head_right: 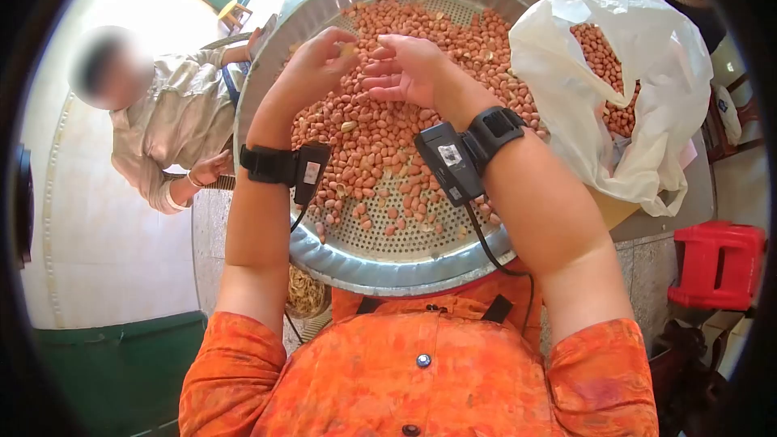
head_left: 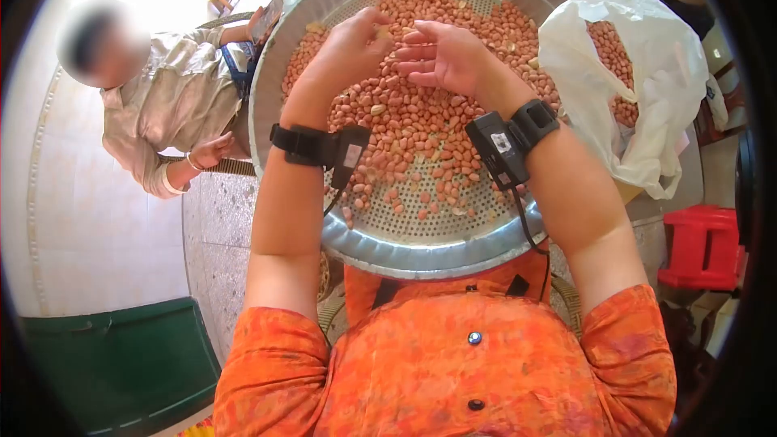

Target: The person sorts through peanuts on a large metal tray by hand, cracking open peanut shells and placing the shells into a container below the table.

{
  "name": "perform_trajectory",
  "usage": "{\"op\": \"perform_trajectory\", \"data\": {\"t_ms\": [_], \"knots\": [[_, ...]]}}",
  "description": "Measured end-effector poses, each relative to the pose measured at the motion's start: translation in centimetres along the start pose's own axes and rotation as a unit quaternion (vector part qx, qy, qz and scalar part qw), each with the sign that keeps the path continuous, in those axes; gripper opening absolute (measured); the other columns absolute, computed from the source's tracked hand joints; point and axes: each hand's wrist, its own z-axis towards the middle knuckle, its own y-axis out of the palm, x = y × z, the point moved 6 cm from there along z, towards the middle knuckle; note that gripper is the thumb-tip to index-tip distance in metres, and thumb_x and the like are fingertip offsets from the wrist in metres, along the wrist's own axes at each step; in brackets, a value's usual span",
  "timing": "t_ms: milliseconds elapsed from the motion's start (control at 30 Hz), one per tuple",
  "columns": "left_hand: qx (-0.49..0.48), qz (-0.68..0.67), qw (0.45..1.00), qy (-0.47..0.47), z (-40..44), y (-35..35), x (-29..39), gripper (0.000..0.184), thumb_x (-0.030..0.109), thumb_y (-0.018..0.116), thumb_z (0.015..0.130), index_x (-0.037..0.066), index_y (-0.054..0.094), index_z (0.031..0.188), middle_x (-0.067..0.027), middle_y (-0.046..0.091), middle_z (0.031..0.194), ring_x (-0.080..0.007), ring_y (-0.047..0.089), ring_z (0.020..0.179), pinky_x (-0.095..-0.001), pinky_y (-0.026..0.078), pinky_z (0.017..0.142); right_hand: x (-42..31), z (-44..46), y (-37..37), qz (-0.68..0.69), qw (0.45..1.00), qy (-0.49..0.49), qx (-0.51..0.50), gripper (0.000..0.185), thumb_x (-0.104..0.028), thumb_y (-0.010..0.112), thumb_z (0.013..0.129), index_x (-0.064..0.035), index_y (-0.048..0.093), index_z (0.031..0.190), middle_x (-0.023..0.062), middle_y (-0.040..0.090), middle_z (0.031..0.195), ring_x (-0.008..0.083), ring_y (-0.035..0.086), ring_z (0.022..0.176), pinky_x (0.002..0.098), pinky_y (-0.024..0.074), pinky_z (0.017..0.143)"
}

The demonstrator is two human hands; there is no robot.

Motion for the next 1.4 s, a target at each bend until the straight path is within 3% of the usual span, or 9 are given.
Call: {"op": "perform_trajectory", "data": {"t_ms": [300,333,500,767,900,1033,1167,1233,1400], "knots": [[-0.084,-0.154,0.984,0.024,-1.5,-0.8,1.9,0.015,0.012,0.050,0.081,0.002,0.055,0.091,-0.0019,0.059,0.076,-0.0063,0.051,0.049,-0.0185,0.042,0.044,0.7,0.3,2.0,-0.001,0.993,0.024,-0.112,0.030,-0.031,0.043,0.086,-0.0019,0.049,0.090,0.0123,0.055,0.084,0.0217,0.057,0.073,0.0291,0.0487,0.059],[-0.068,-0.080,0.994,0.041,-1.5,-1.4,1.7,0.014,0.012,0.050,0.081,0.002,0.055,0.089,-0.0012,0.059,0.075,-0.0059,0.051,0.049,-0.0179,0.041,0.044,-0.9,0.1,1.7,-0.167,0.981,-0.077,-0.065,0.027,-0.029,0.046,0.085,-0.0029,0.051,0.089,0.0086,0.056,0.081,0.0168,0.056,0.070,0.0264,0.0473,0.057],[-0.173,-0.036,0.983,-0.056,-2.0,-1.7,-0.8,0.009,0.010,0.054,0.077,0.003,0.055,0.083,-0.0013,0.056,0.067,-0.0052,0.051,0.050,-0.0173,0.039,0.042,-5.3,-1.4,0.0,-0.580,0.751,-0.310,0.051,0.023,-0.018,0.056,0.075,-0.0017,0.056,0.090,0.0038,0.055,0.076,0.0087,0.051,0.065,0.0234,0.0428,0.054],[-0.316,0.250,0.915,-0.010,-3.2,4.1,0.4,0.017,0.016,0.065,0.063,0.002,0.060,0.073,-0.0070,0.059,0.064,-0.0160,0.057,0.054,-0.0282,0.045,0.049,-1.6,-1.6,0.6,-0.766,0.613,-0.183,-0.068,0.031,-0.020,0.065,0.061,-0.0060,0.058,0.087,0.0100,0.055,0.088,0.0210,0.054,0.085,0.0343,0.0453,0.069],[-0.267,0.315,0.910,0.039,-3.0,3.8,0.3,0.014,0.014,0.064,0.063,0.001,0.060,0.070,-0.0090,0.059,0.063,-0.0177,0.058,0.055,-0.0295,0.046,0.050,-2.5,-2.2,0.3,-0.700,0.706,-0.112,-0.001,0.019,-0.004,0.055,0.066,-0.0049,0.059,0.084,0.0122,0.060,0.083,0.0237,0.058,0.076,0.0322,0.0471,0.064],[-0.256,0.246,0.930,-0.096,-2.2,1.6,-2.9,0.011,0.010,0.062,0.064,0.001,0.059,0.069,-0.0093,0.059,0.061,-0.0168,0.058,0.052,-0.0284,0.046,0.045,-4.4,0.1,-2.7,-0.705,0.677,-0.199,0.074,0.019,0.002,0.049,0.068,-0.0028,0.059,0.084,0.0119,0.060,0.078,0.0232,0.059,0.071,0.0319,0.0475,0.063],[-0.138,0.149,0.960,-0.195,-1.0,-0.6,-6.9,0.012,0.011,0.058,0.066,0.007,0.064,0.075,-0.0117,0.061,0.073,-0.0239,0.060,0.069,-0.0330,0.048,0.064,-5.8,-0.9,-3.1,-0.705,0.641,-0.270,0.142,0.018,0.000,0.051,0.070,-0.0009,0.059,0.086,0.0131,0.060,0.081,0.0236,0.059,0.077,0.0322,0.0464,0.067],[0.057,0.230,0.970,-0.060,-0.6,-3.0,-6.8,0.013,0.010,0.056,0.067,0.008,0.063,0.078,-0.0116,0.062,0.080,-0.0244,0.059,0.077,-0.0331,0.047,0.070,-5.9,-0.9,-3.3,-0.680,0.668,-0.257,0.157,0.020,-0.001,0.052,0.070,-0.0011,0.059,0.089,0.0138,0.060,0.082,0.0242,0.058,0.079,0.0322,0.0459,0.068],[-0.044,0.148,0.981,-0.114,-1.0,-4.0,-7.2,0.019,0.004,0.054,0.066,0.003,0.059,0.084,-0.0059,0.057,0.070,-0.0147,0.055,0.065,-0.0270,0.044,0.057,-5.9,-0.2,-3.3,-0.640,0.700,-0.298,0.108,0.022,-0.001,0.050,0.071,-0.0007,0.058,0.092,0.0118,0.059,0.083,0.0208,0.057,0.078,0.0300,0.0455,0.066]]}}
